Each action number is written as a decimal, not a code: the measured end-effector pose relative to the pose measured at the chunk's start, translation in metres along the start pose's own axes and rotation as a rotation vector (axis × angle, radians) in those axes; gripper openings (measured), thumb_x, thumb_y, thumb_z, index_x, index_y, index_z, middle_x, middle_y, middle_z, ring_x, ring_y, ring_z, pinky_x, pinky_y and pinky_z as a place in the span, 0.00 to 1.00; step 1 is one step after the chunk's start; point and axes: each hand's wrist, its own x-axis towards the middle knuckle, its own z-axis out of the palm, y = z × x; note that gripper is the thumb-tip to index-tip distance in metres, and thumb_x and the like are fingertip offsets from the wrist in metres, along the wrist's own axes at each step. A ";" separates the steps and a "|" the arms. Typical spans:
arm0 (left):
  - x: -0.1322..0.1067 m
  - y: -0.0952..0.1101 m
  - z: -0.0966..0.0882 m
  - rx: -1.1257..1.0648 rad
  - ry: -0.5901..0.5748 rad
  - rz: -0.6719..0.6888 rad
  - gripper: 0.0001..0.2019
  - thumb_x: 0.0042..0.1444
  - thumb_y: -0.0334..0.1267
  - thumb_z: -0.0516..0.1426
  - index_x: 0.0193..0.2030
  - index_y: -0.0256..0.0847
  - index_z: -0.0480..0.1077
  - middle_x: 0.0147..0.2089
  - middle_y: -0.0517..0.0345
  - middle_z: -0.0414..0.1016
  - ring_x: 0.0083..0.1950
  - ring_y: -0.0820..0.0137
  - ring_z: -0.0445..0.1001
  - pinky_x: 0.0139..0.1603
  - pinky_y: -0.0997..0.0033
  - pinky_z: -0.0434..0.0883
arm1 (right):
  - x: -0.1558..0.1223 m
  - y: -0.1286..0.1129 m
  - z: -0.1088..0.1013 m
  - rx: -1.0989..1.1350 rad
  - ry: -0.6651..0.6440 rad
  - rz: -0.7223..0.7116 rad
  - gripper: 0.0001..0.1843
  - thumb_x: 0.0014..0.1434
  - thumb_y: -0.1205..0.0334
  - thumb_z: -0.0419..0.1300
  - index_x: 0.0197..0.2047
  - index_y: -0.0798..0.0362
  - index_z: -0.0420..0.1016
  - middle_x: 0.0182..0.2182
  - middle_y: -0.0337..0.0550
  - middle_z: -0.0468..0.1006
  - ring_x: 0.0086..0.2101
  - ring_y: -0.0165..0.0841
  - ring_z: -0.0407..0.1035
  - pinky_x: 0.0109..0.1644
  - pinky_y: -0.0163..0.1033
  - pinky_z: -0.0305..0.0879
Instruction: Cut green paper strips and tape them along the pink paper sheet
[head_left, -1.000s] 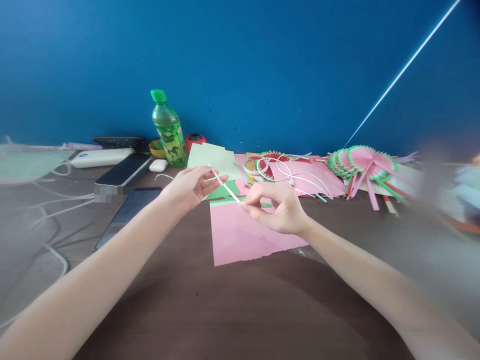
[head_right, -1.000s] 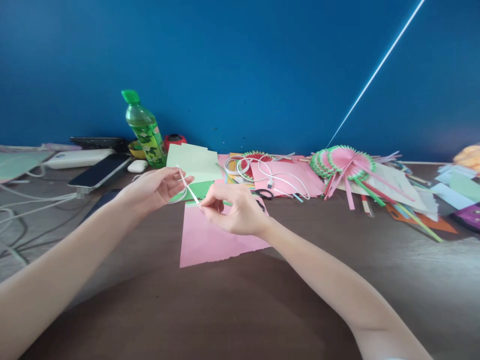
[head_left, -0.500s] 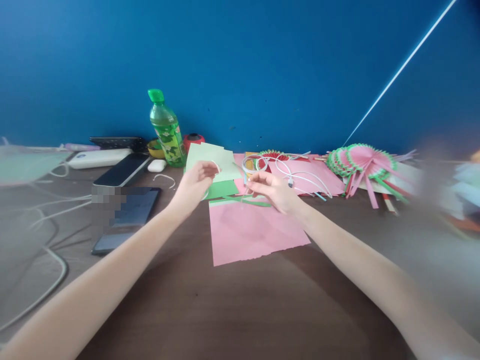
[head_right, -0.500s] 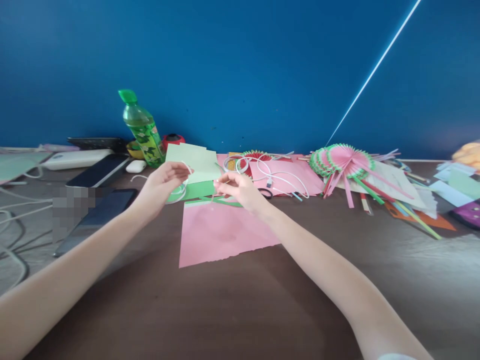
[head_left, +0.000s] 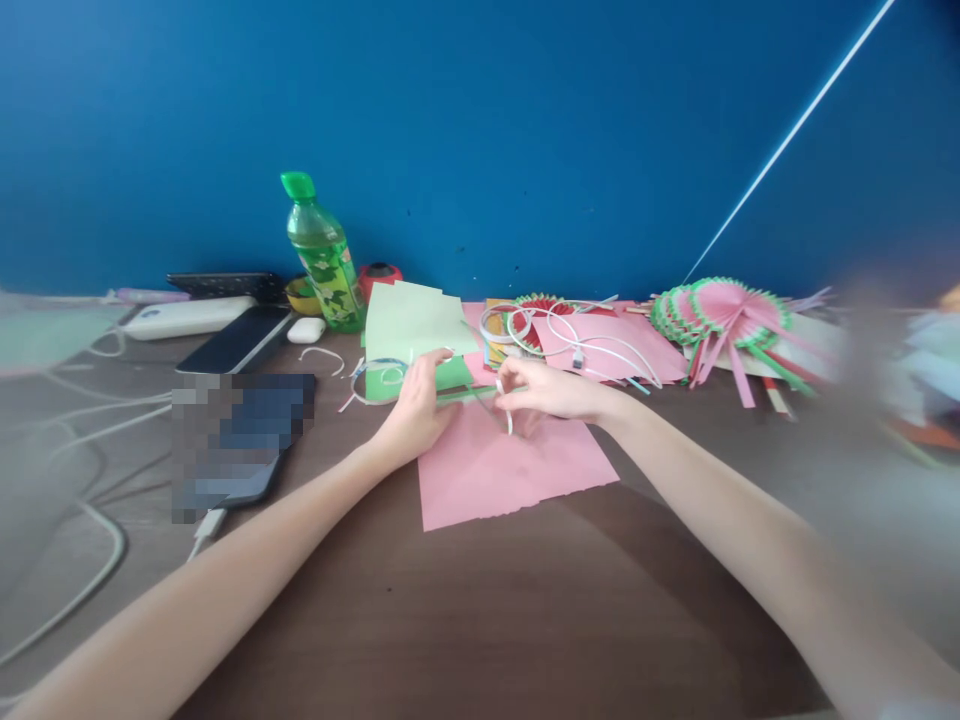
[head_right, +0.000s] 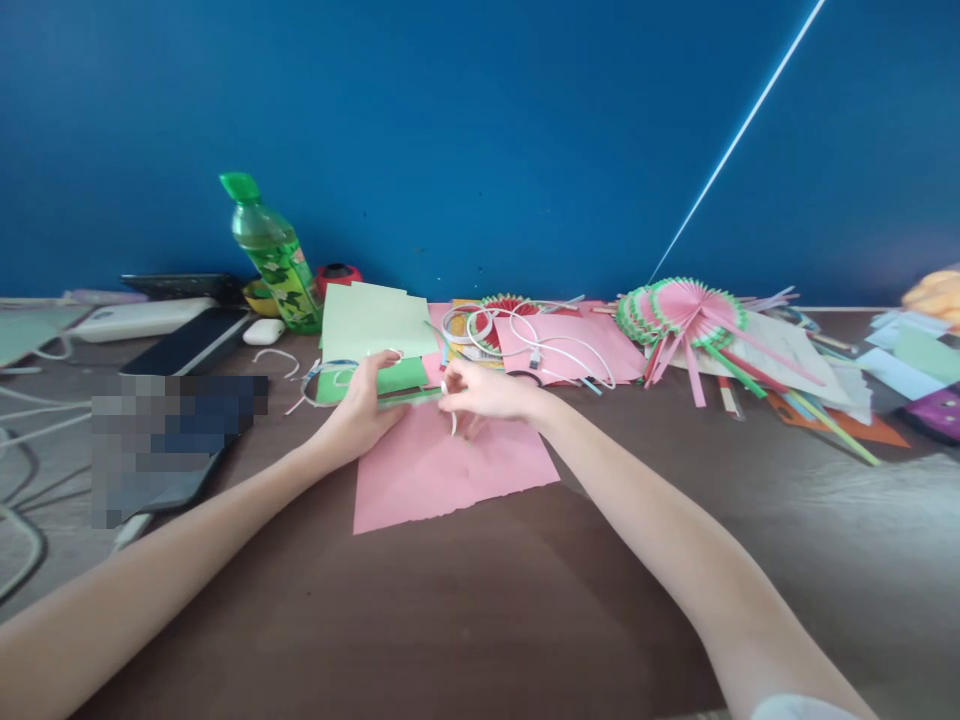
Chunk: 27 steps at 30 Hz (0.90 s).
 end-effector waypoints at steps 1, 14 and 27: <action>-0.001 0.000 0.001 0.011 -0.003 0.010 0.27 0.47 0.27 0.53 0.55 0.38 0.50 0.56 0.42 0.59 0.60 0.59 0.58 0.59 0.54 0.57 | -0.002 -0.002 0.000 0.100 -0.098 0.020 0.08 0.51 0.65 0.58 0.32 0.52 0.59 0.33 0.41 0.71 0.28 0.28 0.69 0.28 0.36 0.65; 0.000 0.001 0.004 -0.034 -0.047 -0.024 0.26 0.50 0.31 0.53 0.56 0.40 0.50 0.57 0.44 0.59 0.60 0.60 0.58 0.60 0.54 0.56 | -0.005 -0.005 0.006 0.228 -0.153 -0.023 0.06 0.53 0.69 0.57 0.33 0.53 0.61 0.29 0.39 0.71 0.27 0.28 0.71 0.26 0.33 0.70; 0.001 0.003 0.003 -0.108 -0.084 -0.107 0.25 0.49 0.32 0.52 0.55 0.40 0.51 0.56 0.44 0.58 0.60 0.60 0.58 0.59 0.54 0.57 | 0.003 0.003 0.003 0.251 -0.125 -0.093 0.13 0.46 0.75 0.58 0.33 0.54 0.60 0.25 0.33 0.69 0.21 0.25 0.68 0.25 0.33 0.66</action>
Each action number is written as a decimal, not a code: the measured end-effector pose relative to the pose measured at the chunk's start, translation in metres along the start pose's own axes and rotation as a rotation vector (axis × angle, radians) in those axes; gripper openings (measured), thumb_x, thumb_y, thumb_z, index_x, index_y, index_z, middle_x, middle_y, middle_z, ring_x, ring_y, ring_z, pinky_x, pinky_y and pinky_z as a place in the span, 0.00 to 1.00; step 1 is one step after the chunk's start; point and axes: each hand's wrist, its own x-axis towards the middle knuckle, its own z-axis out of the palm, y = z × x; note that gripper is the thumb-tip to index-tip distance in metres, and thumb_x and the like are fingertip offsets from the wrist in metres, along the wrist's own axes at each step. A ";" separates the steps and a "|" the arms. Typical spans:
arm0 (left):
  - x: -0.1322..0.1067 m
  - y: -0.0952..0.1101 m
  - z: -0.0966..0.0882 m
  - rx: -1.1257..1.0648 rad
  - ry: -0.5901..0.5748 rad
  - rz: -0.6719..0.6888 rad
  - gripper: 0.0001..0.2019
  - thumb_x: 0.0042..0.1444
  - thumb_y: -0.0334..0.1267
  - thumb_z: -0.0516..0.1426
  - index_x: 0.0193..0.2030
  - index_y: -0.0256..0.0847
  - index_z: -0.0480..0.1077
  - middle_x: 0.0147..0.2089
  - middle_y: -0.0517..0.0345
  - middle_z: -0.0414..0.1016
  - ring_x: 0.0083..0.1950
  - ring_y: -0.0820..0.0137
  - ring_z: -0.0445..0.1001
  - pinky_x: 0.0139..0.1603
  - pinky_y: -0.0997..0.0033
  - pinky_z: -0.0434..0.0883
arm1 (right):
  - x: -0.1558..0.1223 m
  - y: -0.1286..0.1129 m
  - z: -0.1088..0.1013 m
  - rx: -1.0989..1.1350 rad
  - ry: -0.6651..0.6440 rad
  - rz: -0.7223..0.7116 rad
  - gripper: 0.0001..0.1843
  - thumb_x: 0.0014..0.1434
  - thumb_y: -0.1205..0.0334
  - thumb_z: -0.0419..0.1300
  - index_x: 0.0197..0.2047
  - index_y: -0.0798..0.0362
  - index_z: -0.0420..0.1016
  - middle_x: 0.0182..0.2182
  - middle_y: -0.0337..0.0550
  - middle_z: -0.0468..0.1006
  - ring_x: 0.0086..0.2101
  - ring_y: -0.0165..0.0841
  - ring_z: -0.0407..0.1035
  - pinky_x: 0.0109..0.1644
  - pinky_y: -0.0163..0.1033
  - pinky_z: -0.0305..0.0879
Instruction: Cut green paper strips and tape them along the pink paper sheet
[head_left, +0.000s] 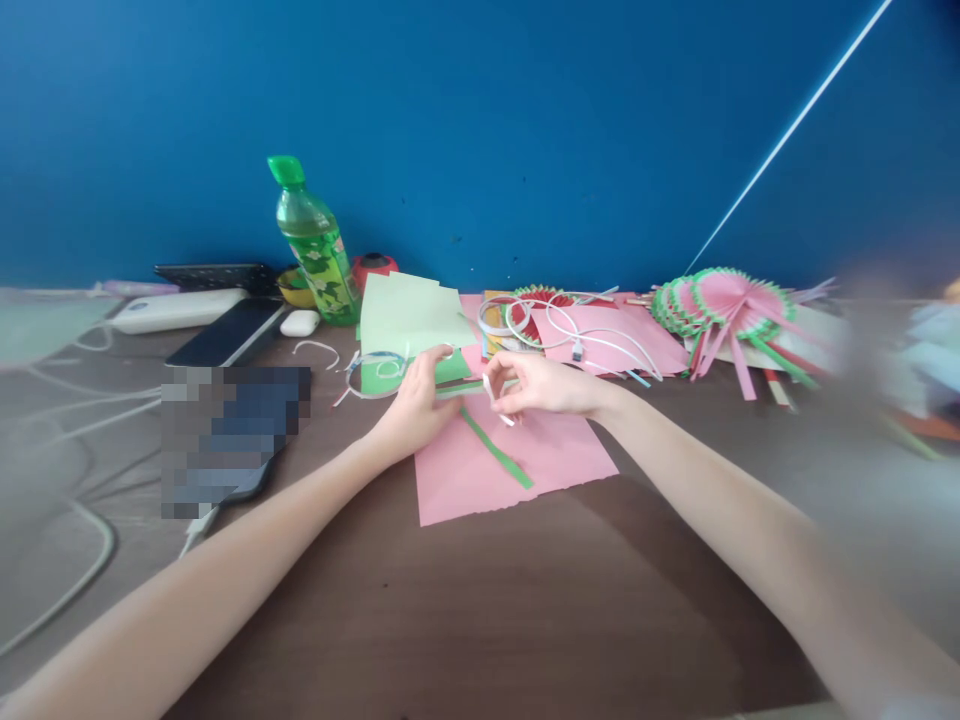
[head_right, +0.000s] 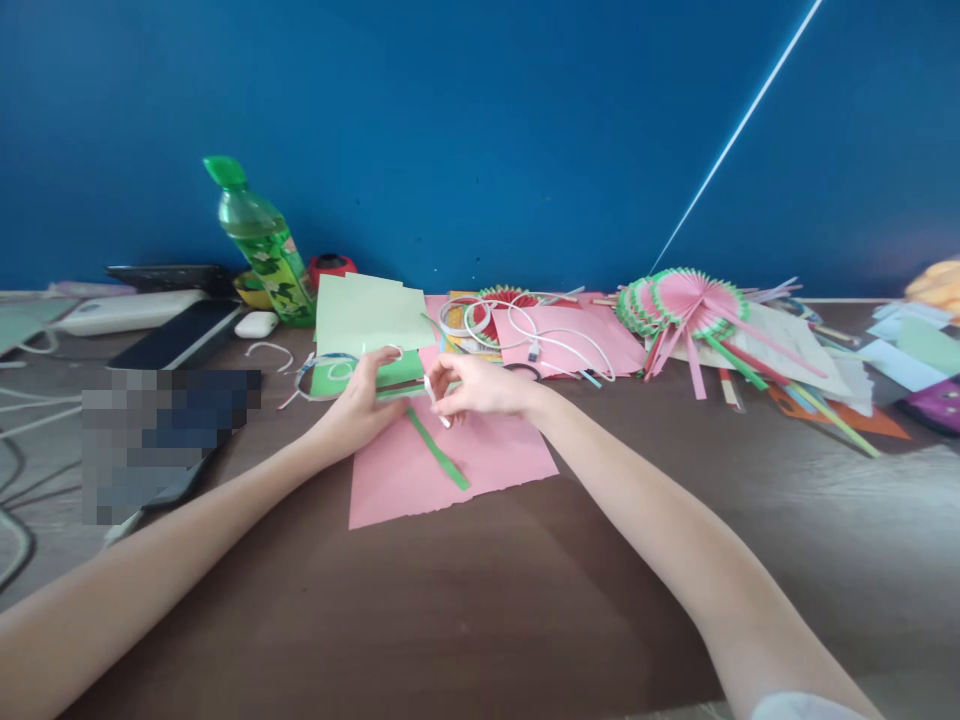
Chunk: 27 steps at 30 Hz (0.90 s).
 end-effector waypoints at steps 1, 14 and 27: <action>0.001 -0.002 0.000 -0.044 0.022 -0.022 0.24 0.49 0.30 0.50 0.54 0.40 0.51 0.56 0.45 0.58 0.60 0.61 0.59 0.59 0.55 0.58 | 0.002 0.002 0.001 0.011 -0.018 -0.002 0.14 0.44 0.76 0.58 0.33 0.54 0.61 0.25 0.32 0.69 0.21 0.25 0.68 0.25 0.33 0.66; 0.001 -0.001 -0.003 -0.152 0.109 -0.097 0.24 0.47 0.25 0.48 0.53 0.41 0.51 0.57 0.44 0.56 0.60 0.61 0.59 0.58 0.54 0.60 | 0.018 0.026 0.026 0.065 0.184 -0.015 0.13 0.48 0.71 0.56 0.39 0.55 0.62 0.20 0.32 0.68 0.20 0.25 0.64 0.23 0.32 0.59; 0.000 -0.013 0.003 -0.113 0.112 0.006 0.25 0.47 0.23 0.47 0.54 0.40 0.50 0.56 0.43 0.56 0.59 0.61 0.60 0.57 0.52 0.61 | 0.026 0.019 0.035 -0.203 0.219 -0.050 0.10 0.50 0.71 0.51 0.33 0.50 0.52 0.20 0.29 0.61 0.19 0.25 0.58 0.23 0.32 0.53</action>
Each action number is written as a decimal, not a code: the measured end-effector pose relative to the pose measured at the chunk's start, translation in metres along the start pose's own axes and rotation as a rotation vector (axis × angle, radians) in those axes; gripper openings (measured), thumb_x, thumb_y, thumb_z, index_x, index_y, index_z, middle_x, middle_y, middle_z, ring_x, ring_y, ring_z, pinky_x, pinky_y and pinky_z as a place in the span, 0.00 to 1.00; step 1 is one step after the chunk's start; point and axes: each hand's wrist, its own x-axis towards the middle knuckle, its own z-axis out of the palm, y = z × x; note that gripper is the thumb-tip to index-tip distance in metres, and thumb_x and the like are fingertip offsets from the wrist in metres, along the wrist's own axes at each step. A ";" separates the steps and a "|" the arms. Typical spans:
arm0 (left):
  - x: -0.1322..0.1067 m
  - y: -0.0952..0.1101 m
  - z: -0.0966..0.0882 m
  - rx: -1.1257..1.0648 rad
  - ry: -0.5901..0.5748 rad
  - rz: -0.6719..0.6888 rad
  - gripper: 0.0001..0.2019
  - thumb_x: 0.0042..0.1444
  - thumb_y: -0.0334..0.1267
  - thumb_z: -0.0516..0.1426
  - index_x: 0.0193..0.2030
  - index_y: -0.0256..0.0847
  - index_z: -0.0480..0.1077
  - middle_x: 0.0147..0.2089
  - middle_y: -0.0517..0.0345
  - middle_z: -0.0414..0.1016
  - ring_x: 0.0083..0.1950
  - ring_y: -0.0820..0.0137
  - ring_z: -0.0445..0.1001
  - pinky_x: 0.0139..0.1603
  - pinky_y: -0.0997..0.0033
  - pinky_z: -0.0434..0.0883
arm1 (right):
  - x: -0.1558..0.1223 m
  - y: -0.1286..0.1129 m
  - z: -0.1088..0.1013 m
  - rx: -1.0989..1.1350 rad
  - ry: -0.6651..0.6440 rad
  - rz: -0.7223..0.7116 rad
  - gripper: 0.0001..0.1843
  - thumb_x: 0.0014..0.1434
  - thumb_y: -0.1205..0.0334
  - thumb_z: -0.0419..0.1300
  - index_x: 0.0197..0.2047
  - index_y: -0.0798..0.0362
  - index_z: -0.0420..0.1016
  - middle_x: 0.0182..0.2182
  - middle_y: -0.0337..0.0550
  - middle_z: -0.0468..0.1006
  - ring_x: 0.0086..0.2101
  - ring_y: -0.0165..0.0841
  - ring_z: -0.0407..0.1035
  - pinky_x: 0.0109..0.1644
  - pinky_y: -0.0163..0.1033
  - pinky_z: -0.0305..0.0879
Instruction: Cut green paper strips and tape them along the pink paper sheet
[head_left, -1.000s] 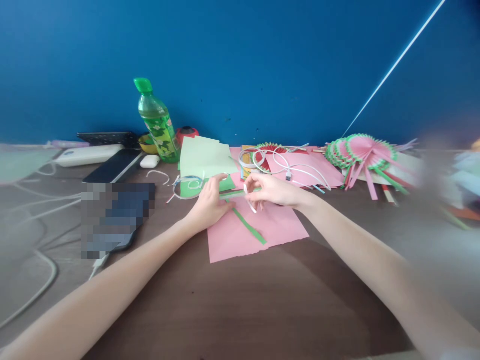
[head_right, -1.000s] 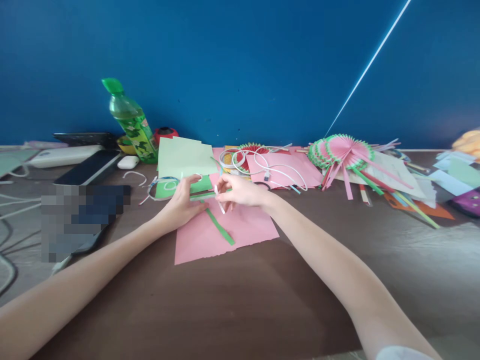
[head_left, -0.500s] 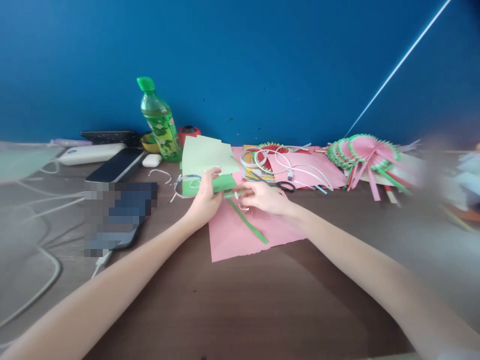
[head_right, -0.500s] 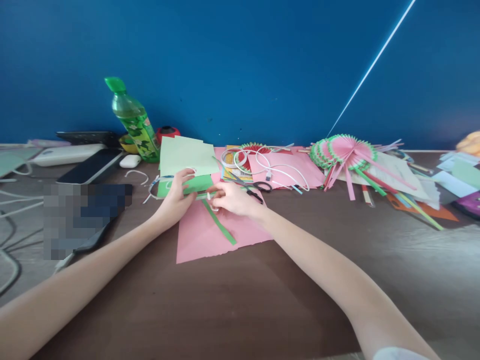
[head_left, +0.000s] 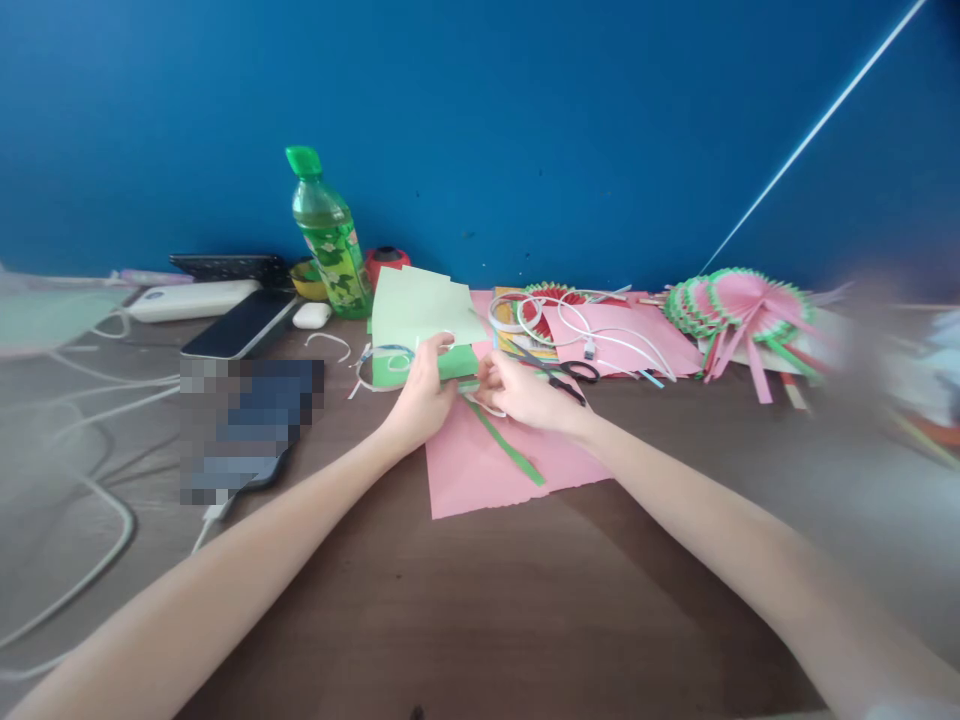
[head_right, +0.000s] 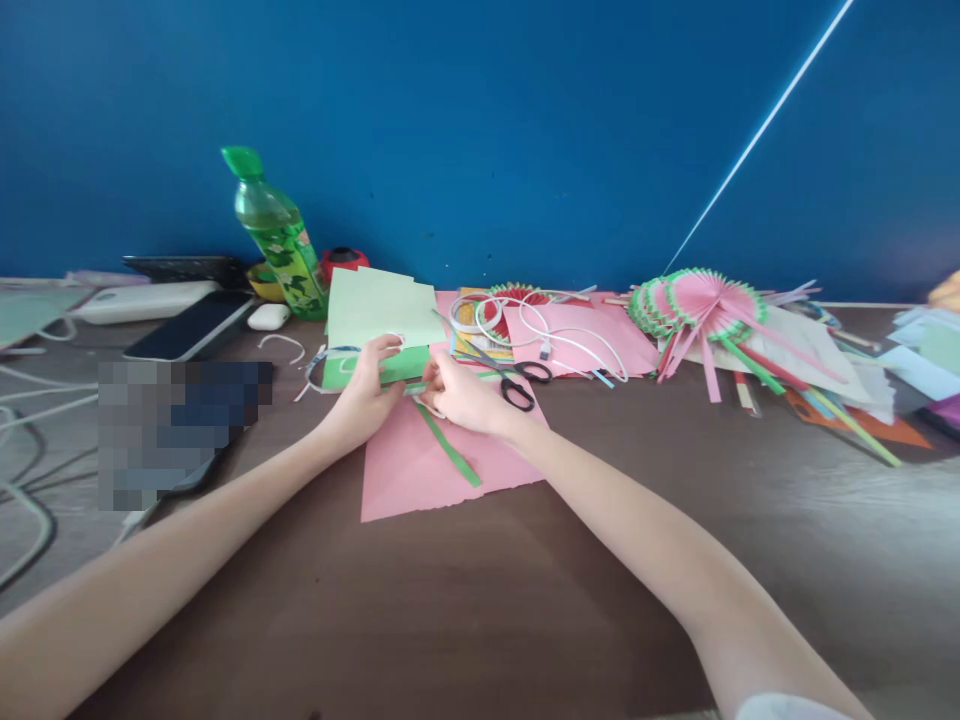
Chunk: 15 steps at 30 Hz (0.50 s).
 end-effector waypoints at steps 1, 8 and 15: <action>0.000 -0.001 0.001 0.005 0.001 0.011 0.25 0.47 0.23 0.48 0.54 0.40 0.50 0.56 0.43 0.56 0.59 0.61 0.60 0.57 0.52 0.61 | 0.000 0.000 0.001 -0.018 0.010 0.008 0.10 0.51 0.71 0.51 0.33 0.50 0.52 0.20 0.29 0.62 0.20 0.25 0.58 0.23 0.33 0.53; 0.000 -0.005 0.002 0.045 -0.009 0.018 0.26 0.45 0.23 0.48 0.54 0.39 0.51 0.55 0.44 0.58 0.59 0.60 0.60 0.57 0.53 0.61 | 0.003 0.009 0.005 -0.056 0.053 0.012 0.10 0.48 0.72 0.51 0.33 0.50 0.54 0.22 0.32 0.64 0.21 0.27 0.60 0.25 0.34 0.55; 0.000 -0.001 0.003 0.128 -0.054 -0.010 0.28 0.44 0.24 0.49 0.55 0.35 0.51 0.56 0.41 0.58 0.59 0.59 0.59 0.58 0.54 0.59 | 0.003 0.009 0.007 -0.053 0.062 0.016 0.10 0.48 0.70 0.51 0.33 0.50 0.54 0.21 0.31 0.64 0.20 0.27 0.60 0.25 0.33 0.55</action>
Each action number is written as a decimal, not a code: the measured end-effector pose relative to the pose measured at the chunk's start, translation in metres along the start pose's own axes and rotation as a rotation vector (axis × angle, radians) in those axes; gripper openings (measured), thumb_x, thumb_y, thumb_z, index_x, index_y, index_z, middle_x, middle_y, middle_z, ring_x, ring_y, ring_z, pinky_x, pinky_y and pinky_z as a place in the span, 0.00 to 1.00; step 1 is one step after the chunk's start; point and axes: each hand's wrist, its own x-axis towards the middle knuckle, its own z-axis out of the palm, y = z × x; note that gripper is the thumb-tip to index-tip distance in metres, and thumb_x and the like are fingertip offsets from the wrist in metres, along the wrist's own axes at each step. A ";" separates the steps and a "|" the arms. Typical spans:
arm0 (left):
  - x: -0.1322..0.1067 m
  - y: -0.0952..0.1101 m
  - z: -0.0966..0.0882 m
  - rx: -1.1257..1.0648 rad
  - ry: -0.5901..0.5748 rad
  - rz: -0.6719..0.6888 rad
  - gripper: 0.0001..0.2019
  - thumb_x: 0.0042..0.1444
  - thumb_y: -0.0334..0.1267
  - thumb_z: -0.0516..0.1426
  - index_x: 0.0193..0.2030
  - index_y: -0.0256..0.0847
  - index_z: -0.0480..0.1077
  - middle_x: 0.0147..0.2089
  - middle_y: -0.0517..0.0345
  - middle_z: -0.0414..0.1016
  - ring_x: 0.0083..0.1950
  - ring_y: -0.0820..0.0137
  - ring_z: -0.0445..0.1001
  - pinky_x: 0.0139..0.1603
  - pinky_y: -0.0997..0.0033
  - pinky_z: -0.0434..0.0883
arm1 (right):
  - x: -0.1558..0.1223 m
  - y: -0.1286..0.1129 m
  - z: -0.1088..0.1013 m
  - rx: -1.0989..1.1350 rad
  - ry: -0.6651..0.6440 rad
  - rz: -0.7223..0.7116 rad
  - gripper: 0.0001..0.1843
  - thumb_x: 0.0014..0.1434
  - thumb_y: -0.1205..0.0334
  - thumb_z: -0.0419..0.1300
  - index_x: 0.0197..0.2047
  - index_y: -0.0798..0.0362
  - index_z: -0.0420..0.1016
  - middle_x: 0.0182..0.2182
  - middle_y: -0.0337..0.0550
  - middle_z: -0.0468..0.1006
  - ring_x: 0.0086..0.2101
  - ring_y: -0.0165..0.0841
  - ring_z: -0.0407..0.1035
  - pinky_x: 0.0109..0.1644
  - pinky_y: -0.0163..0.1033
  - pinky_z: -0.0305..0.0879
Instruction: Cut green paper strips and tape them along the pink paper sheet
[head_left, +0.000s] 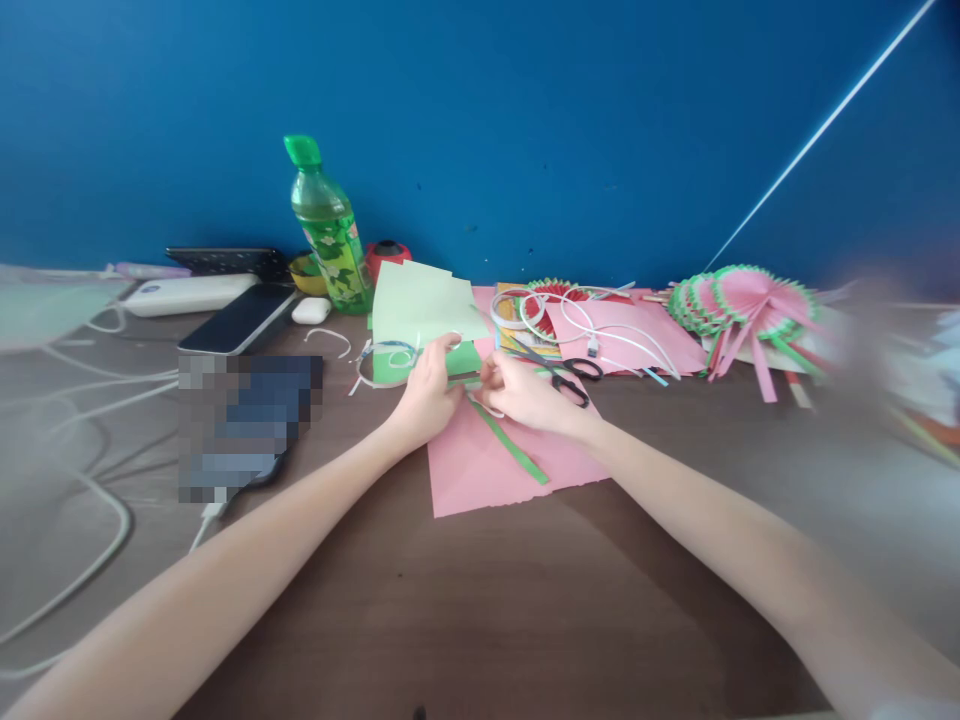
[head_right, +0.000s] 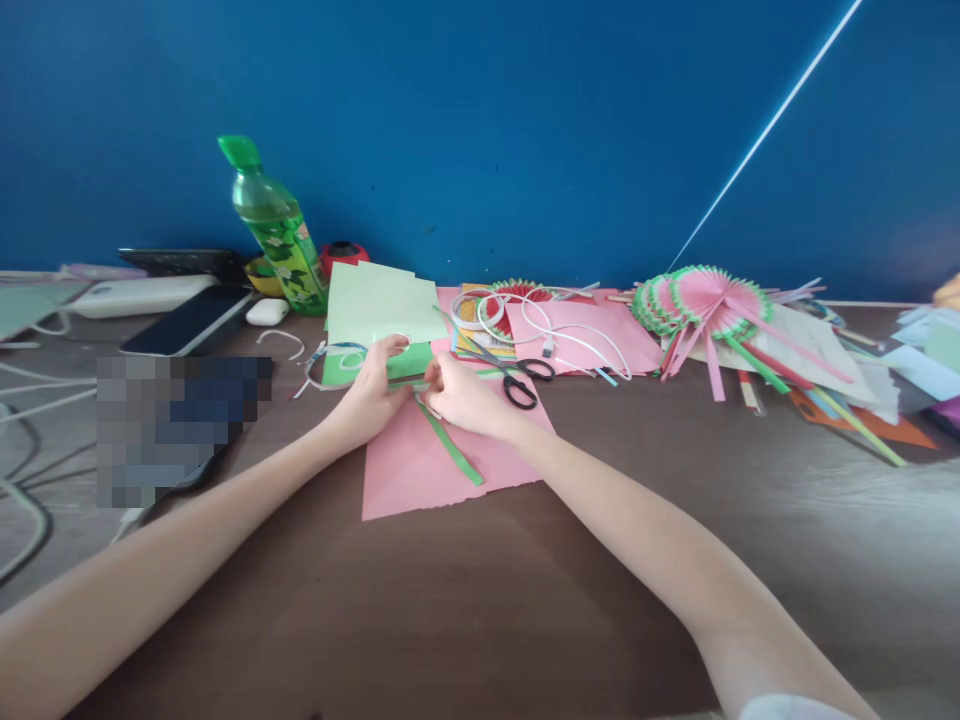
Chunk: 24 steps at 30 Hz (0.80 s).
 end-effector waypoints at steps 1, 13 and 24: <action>0.000 0.001 0.000 0.012 -0.005 -0.003 0.28 0.44 0.24 0.50 0.55 0.35 0.51 0.56 0.42 0.59 0.59 0.59 0.59 0.58 0.54 0.59 | -0.001 -0.002 0.000 0.000 0.001 0.006 0.10 0.47 0.71 0.51 0.32 0.50 0.54 0.20 0.31 0.64 0.20 0.27 0.60 0.25 0.33 0.55; 0.002 0.004 0.000 0.086 -0.031 -0.025 0.29 0.43 0.26 0.50 0.56 0.33 0.51 0.56 0.40 0.60 0.59 0.55 0.59 0.56 0.51 0.60 | -0.002 -0.016 0.002 -0.159 0.052 0.060 0.09 0.47 0.73 0.51 0.30 0.51 0.54 0.23 0.34 0.65 0.25 0.29 0.63 0.29 0.34 0.57; 0.001 0.004 0.000 0.083 -0.022 -0.012 0.29 0.43 0.25 0.48 0.55 0.34 0.51 0.56 0.40 0.60 0.60 0.58 0.58 0.57 0.54 0.59 | 0.007 -0.019 0.001 -0.238 0.044 0.142 0.11 0.42 0.74 0.53 0.31 0.52 0.57 0.25 0.38 0.68 0.29 0.32 0.66 0.29 0.34 0.58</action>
